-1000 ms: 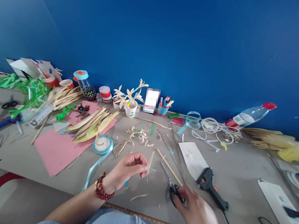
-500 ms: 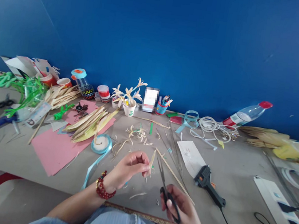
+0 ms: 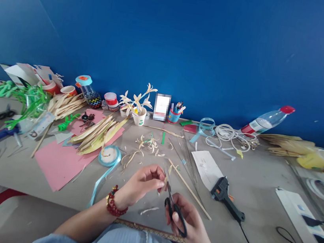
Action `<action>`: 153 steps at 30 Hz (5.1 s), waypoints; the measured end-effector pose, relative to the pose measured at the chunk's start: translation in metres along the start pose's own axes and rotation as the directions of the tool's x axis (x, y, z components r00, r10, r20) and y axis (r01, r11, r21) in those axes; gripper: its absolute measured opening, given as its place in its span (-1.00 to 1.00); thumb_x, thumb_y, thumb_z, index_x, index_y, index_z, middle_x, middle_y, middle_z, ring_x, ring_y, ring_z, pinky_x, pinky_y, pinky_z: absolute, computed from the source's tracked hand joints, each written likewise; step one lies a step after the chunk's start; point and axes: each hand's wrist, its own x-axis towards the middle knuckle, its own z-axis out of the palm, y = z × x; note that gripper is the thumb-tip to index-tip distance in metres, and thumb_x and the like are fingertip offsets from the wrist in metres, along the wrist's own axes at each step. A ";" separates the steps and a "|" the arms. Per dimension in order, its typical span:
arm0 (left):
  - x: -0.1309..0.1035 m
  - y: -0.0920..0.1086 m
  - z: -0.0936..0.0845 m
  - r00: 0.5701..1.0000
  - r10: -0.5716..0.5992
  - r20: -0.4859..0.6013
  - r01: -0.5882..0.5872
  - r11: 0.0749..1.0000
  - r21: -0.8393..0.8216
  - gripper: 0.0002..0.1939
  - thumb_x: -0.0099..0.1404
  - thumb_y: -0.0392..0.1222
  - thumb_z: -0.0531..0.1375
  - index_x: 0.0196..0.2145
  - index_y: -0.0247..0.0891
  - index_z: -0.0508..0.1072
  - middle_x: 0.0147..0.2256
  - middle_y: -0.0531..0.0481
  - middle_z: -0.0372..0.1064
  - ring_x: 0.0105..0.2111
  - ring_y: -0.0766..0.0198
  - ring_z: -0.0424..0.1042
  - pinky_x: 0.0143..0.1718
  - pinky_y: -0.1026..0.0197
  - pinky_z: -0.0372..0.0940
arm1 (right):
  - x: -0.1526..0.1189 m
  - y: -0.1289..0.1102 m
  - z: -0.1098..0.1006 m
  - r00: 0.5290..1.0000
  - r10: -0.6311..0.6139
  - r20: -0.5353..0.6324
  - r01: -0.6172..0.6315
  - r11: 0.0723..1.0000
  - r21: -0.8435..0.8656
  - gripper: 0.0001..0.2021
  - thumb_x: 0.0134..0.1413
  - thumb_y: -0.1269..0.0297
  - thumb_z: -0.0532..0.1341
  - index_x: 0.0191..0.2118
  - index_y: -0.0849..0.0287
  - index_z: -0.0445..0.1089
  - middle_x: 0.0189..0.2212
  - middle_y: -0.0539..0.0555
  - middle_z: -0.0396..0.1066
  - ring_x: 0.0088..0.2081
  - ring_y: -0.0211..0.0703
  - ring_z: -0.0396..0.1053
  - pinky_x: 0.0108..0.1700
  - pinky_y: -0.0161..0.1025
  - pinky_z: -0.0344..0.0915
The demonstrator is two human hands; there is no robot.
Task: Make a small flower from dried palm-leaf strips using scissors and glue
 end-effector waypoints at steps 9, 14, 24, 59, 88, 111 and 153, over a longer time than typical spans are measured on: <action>0.002 -0.001 -0.001 1.000 0.003 0.005 -0.003 1.000 0.023 -0.90 0.22 -0.24 0.21 -0.41 -0.29 0.36 -0.47 0.03 0.30 -0.44 0.32 0.26 -0.32 0.24 0.21 | 0.001 0.002 0.002 1.000 -0.009 -0.012 0.009 1.000 0.024 -0.52 -0.03 -0.20 0.30 -0.34 0.14 0.21 -0.57 -0.07 0.30 -0.67 -0.43 0.01 -0.66 -0.44 -0.02; 0.003 -0.002 0.000 1.000 -0.006 0.025 0.006 1.000 -0.012 -0.93 0.22 -0.28 0.20 -0.40 -0.29 0.36 -0.47 0.03 0.31 -0.44 0.33 0.25 -0.31 0.24 0.19 | 0.002 0.004 0.002 0.999 -0.021 -0.027 0.023 0.998 0.051 -0.53 -0.02 -0.18 0.31 -0.35 0.13 0.21 -0.60 -0.07 0.29 -0.69 -0.44 -0.01 -0.67 -0.44 -0.04; 0.005 0.005 0.005 0.999 -0.035 0.041 0.036 0.999 -0.016 -0.90 0.22 -0.29 0.21 -0.43 -0.30 0.35 -0.46 0.02 0.36 -0.44 0.34 0.30 -0.28 0.24 0.21 | -0.001 0.010 0.000 0.999 -0.025 -0.045 0.026 0.999 0.041 -0.51 0.00 -0.22 0.27 -0.35 0.13 0.19 -0.62 -0.09 0.24 -0.68 -0.45 -0.08 -0.66 -0.42 -0.06; 0.000 -0.024 0.001 0.859 -0.334 0.388 0.500 0.709 -0.497 -0.81 0.15 -0.29 0.37 -0.30 -0.37 0.45 -0.47 -0.02 0.44 -0.55 0.40 0.42 -0.35 0.23 0.43 | 0.024 -0.033 0.010 0.936 -0.244 -0.255 0.281 0.952 0.120 -0.64 -0.19 0.38 0.48 -0.34 0.11 0.28 -0.37 -0.03 0.46 -0.54 -0.26 0.45 -0.47 -0.31 0.40; -0.005 -0.002 0.005 0.984 0.145 -0.103 -0.115 0.962 0.249 -0.83 0.29 -0.20 0.17 -0.45 -0.29 0.37 -0.43 0.02 0.28 -0.40 0.30 0.23 -0.32 0.26 0.15 | 0.017 -0.022 0.004 0.971 -0.143 -0.190 0.091 0.962 -0.259 -0.56 -0.04 -0.12 0.34 -0.41 0.15 0.24 -0.52 -0.05 0.22 -0.49 -0.26 0.16 -0.47 -0.33 0.10; 0.002 -0.007 0.009 0.979 0.153 -0.137 -0.121 0.969 0.217 -0.81 0.24 -0.22 0.14 -0.51 -0.25 0.25 -0.43 0.03 0.23 -0.40 0.29 0.23 -0.33 0.26 0.18 | 0.009 -0.018 0.017 0.989 -0.048 -0.138 0.022 0.983 -0.184 -0.48 -0.04 -0.25 0.28 -0.45 0.14 0.18 -0.59 -0.08 0.18 -0.54 -0.30 0.06 -0.49 -0.33 -0.01; -0.001 0.000 -0.001 0.998 -0.036 0.047 0.029 0.989 0.145 -0.84 0.24 -0.19 0.21 -0.45 -0.31 0.35 -0.47 0.01 0.33 -0.43 0.33 0.28 -0.34 0.28 0.19 | 0.020 -0.028 0.009 0.930 -0.204 -0.305 0.213 0.977 -0.005 -0.62 -0.12 0.07 0.45 -0.31 0.12 0.30 -0.39 0.01 0.42 -0.53 -0.33 0.22 -0.56 -0.38 0.12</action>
